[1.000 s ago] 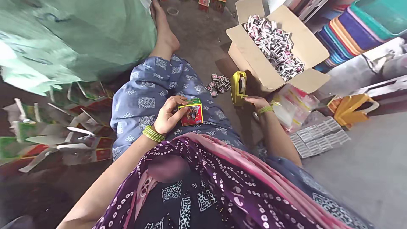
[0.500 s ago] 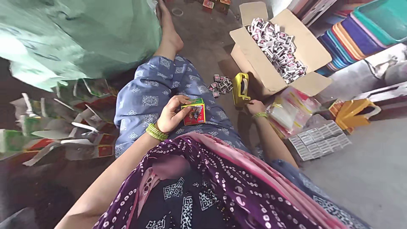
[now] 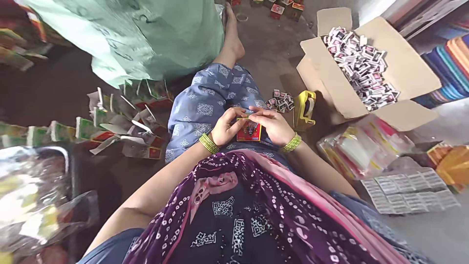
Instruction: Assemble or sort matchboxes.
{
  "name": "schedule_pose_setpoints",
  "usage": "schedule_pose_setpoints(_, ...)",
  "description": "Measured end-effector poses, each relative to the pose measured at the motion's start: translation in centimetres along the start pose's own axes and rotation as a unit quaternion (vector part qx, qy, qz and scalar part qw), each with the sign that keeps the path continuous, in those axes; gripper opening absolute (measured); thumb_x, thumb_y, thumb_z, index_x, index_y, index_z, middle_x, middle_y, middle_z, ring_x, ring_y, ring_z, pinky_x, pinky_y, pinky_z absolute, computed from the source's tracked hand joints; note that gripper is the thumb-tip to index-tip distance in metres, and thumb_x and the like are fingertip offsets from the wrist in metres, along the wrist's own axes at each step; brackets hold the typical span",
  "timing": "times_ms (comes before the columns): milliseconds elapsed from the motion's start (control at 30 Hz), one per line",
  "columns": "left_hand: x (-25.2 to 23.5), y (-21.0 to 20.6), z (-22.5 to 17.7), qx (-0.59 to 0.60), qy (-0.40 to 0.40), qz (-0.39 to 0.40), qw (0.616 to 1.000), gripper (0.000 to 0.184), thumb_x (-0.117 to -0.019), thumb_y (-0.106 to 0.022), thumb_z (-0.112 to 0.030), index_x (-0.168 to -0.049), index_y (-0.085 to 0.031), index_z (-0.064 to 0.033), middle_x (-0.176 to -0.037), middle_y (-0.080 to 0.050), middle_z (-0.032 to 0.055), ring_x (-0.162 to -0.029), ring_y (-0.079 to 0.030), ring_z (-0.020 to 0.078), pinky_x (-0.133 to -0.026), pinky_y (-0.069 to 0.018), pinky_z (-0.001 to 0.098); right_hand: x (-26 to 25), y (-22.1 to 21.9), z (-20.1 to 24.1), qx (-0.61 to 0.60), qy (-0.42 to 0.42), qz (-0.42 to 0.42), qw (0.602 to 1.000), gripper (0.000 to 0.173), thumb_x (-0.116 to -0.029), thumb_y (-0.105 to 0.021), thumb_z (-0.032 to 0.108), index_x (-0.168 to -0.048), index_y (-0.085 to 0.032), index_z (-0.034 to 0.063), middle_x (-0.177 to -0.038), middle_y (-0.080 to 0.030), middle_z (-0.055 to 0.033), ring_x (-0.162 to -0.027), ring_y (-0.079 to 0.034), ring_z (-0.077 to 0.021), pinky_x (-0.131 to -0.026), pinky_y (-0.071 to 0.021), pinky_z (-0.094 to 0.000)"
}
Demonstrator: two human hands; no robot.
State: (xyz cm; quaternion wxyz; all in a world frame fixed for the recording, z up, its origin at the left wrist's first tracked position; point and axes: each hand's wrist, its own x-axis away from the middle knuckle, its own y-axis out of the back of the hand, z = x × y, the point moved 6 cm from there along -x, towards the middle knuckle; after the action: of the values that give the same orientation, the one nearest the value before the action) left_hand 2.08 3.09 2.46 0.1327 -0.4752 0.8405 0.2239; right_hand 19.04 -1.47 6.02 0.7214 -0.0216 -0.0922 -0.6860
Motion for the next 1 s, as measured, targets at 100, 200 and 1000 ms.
schedule_pose_setpoints(100, 0.0, 0.0, -0.2, -0.001, 0.01, -0.002, 1.0, 0.026, -0.1013, -0.058, -0.021, -0.113, -0.067, 0.0008, -0.128, -0.064, 0.0144, -0.116, -0.063, 0.0195, -0.1, -0.0546, 0.0386, -0.3, 0.0, -0.4, 0.012, -0.015, -0.042, 0.999, 0.017, -0.0944, -0.073, 0.024, -0.102, -0.078, 0.009, -0.138, -0.064, -0.0035, -0.126, -0.06, -0.0152, -0.101, -0.0539, -0.0382)
schedule_pose_setpoints(200, -0.2, -0.3, -0.4, -0.009, 0.011, -0.014, 1.0, 0.035, -0.0909, -0.077, -0.024, -0.112, -0.065, 0.0006, -0.125, -0.064, 0.0149, -0.113, -0.065, 0.0204, -0.097, -0.0565, 0.0382, -0.5, 0.2, -0.8, 0.018, -0.018, -0.061, 0.998, 0.016, -0.0934, -0.074, 0.023, -0.102, -0.078, 0.0091, -0.129, -0.068, -0.0051, -0.116, -0.065, -0.015, -0.094, -0.057, -0.0368)
schedule_pose_setpoints(1000, -1.7, 16.9, 2.2, -0.192, 0.249, -0.252, 0.915, 0.025, -0.0961, -0.064, -0.015, -0.118, -0.069, -0.0033, -0.123, -0.067, 0.0157, -0.111, -0.068, 0.0246, -0.097, -0.0569, 0.0455, 1.4, 8.2, 0.5, 0.232, 0.144, -0.188, 0.943, 0.054, -0.0839, -0.08, 0.035, -0.12, -0.065, -0.0016, -0.11, -0.07, -0.0111, -0.1, -0.068, -0.0119, -0.09, -0.0573, -0.0325)
